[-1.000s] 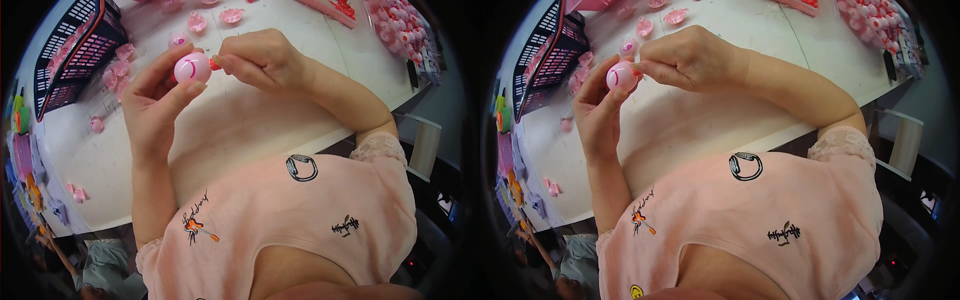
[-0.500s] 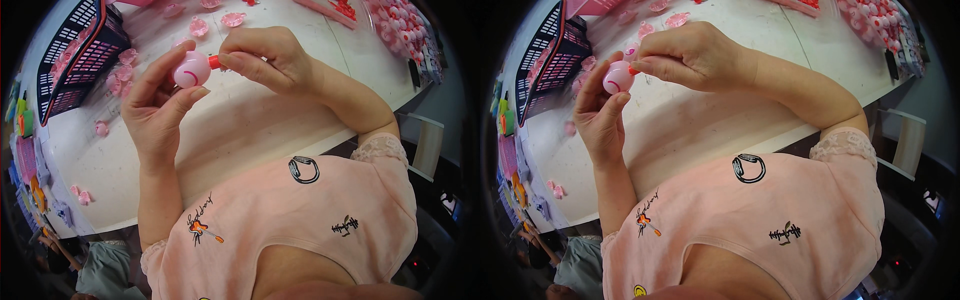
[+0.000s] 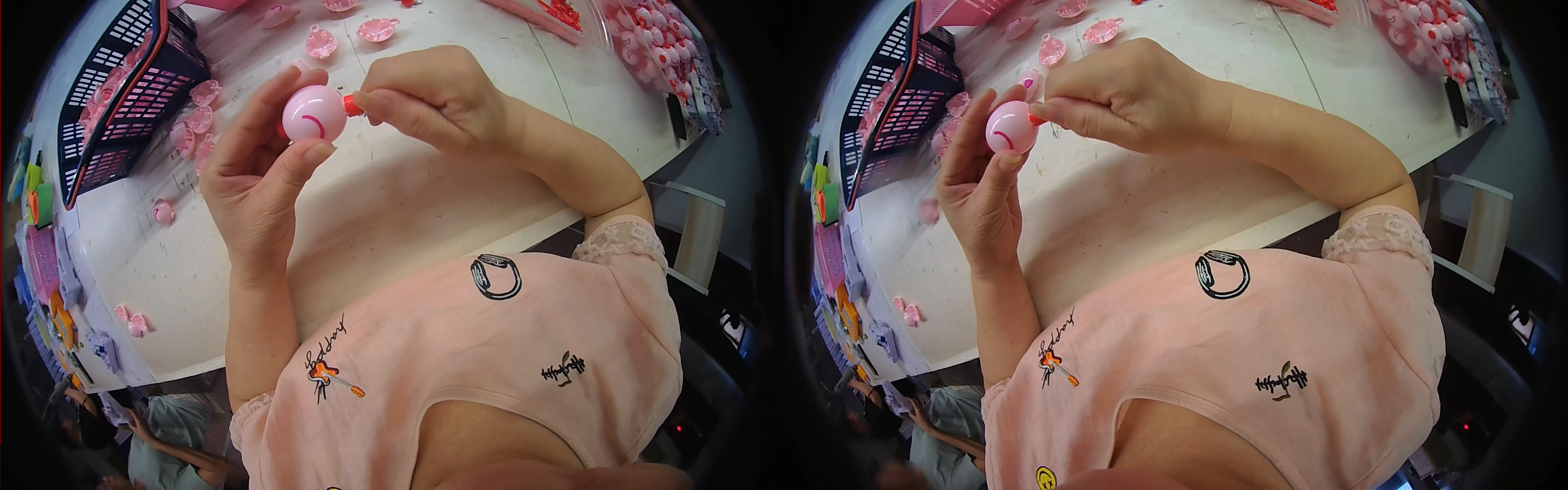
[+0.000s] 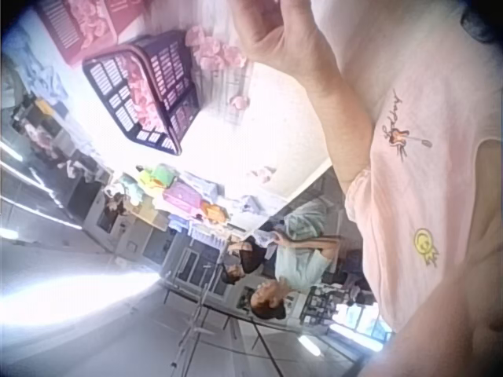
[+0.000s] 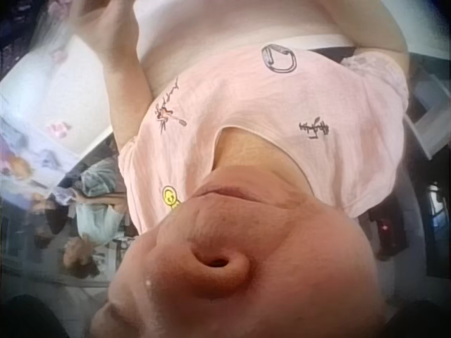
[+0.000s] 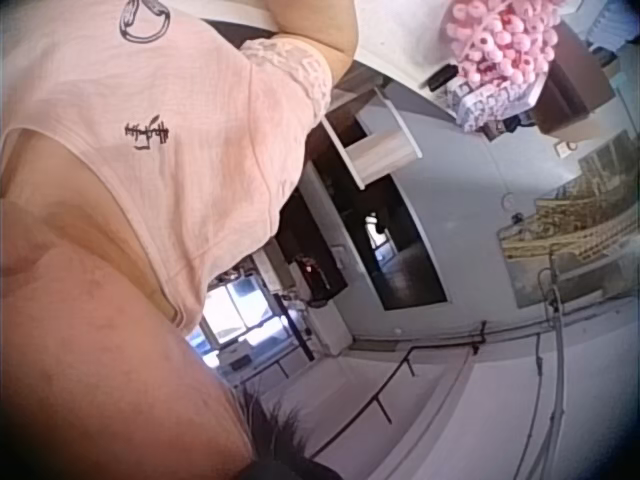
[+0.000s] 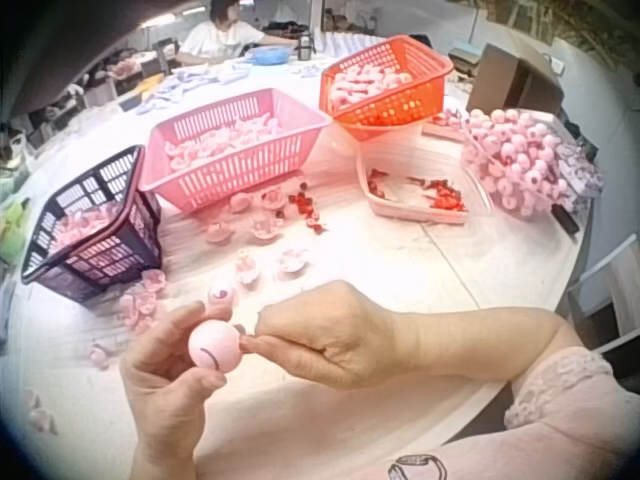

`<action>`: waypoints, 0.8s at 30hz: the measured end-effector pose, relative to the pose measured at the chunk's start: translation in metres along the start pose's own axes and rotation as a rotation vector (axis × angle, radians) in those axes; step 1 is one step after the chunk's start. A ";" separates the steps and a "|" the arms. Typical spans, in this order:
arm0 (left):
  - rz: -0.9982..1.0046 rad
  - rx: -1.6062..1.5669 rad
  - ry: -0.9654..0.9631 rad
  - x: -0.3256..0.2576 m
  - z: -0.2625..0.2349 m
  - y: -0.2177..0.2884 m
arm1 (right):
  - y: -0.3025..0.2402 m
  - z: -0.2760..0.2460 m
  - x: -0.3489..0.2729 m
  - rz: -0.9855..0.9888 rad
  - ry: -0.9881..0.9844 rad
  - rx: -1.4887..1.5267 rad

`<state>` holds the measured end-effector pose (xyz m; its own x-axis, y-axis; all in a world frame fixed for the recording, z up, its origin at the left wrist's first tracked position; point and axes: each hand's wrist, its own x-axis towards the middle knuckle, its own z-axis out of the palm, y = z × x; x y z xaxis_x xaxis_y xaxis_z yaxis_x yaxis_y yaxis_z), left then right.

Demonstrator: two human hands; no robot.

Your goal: The person assembles plastic toys at a workbench by inserting small plastic parts into round toy bodies and pressing outer shell pieces together by hand.

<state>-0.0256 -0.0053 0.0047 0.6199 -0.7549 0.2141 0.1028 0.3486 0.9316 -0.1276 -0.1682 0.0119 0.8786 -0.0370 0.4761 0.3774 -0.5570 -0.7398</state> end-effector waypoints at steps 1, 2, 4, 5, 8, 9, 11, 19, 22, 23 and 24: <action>-0.032 -0.010 0.007 0.000 0.001 0.001 | 0.001 0.000 -0.001 -0.103 0.019 -0.118; -0.033 -0.012 0.007 -0.001 0.000 0.001 | 0.002 -0.001 -0.001 -0.101 0.018 -0.119; -0.021 0.007 -0.074 -0.002 -0.001 0.003 | 0.002 -0.002 -0.003 -0.295 0.002 -0.314; -0.023 0.006 -0.072 -0.002 -0.001 0.005 | 0.002 -0.001 -0.003 -0.294 0.000 -0.312; -0.004 0.063 -0.083 -0.002 0.000 0.008 | 0.003 0.006 -0.005 -0.313 0.042 -0.260; 0.004 0.051 -0.096 -0.002 0.001 0.008 | 0.004 0.009 -0.005 -0.333 0.095 -0.265; 0.012 0.039 -0.106 -0.002 0.002 0.009 | 0.004 0.010 -0.005 -0.351 0.145 -0.267; 0.050 0.192 -0.140 -0.002 0.002 0.012 | -0.001 0.008 -0.005 -0.306 0.130 -0.325; -0.293 -0.072 -0.054 -0.003 0.001 0.008 | -0.010 0.007 0.003 0.046 0.085 0.019; -0.336 -0.051 -0.048 -0.001 0.001 0.009 | -0.012 0.005 0.005 0.047 0.083 0.016; -0.335 -0.054 -0.049 0.000 0.001 0.007 | -0.014 0.002 0.007 0.286 0.047 0.233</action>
<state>-0.0262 -0.0033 0.0117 0.5069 -0.8576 -0.0866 0.3362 0.1042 0.9360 -0.1256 -0.1590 0.0242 0.9460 -0.2048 0.2514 0.1794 -0.3151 -0.9319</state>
